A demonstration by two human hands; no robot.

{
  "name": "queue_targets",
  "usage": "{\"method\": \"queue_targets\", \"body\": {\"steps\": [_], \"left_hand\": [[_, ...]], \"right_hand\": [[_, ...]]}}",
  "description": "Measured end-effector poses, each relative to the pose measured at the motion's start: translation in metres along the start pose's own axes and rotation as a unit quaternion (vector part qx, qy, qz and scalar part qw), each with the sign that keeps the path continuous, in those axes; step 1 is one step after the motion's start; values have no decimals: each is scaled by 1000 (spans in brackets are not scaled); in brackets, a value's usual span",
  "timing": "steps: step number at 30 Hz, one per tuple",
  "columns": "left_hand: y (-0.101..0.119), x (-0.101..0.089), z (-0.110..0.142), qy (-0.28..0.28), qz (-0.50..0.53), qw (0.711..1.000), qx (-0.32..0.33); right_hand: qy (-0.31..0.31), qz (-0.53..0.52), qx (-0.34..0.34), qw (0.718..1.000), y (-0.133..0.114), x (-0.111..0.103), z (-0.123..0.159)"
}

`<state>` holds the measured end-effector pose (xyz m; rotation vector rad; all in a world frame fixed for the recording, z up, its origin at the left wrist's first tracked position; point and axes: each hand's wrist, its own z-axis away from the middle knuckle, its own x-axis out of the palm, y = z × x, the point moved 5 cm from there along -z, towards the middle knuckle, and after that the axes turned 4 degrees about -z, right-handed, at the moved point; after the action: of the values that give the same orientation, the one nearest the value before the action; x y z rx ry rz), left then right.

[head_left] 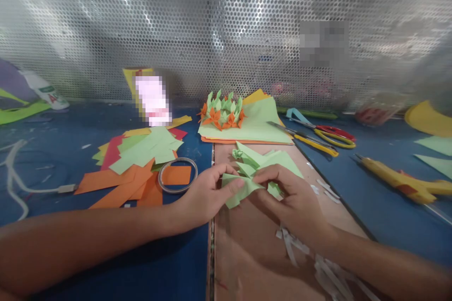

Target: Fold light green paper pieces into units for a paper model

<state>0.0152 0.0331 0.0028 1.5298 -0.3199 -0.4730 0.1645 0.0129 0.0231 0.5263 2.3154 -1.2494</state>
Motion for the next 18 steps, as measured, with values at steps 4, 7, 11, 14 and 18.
{"method": "queue_targets", "body": {"steps": [4, 7, 11, 14, 18], "left_hand": [[0, 4, 1, -10, 57, 998, -10], [-1, 4, 1, -12, 47, 999, -10], [-5, 3, 1, -13, 36, 999, -22], [-6, 3, 2, -11, 29, 999, -27], [-6, 4, 2, -12, 26, 999, -25]], "right_hand": [[10, 20, -60, 998, -7, -2, 0], [14, 33, -108, 993, -14, -3, -1], [8, 45, -144, 988, -19, -3, -2], [8, 50, -145, 988, -18, -1, -2], [6, 54, -146, 988, -17, 1, 0]]}}
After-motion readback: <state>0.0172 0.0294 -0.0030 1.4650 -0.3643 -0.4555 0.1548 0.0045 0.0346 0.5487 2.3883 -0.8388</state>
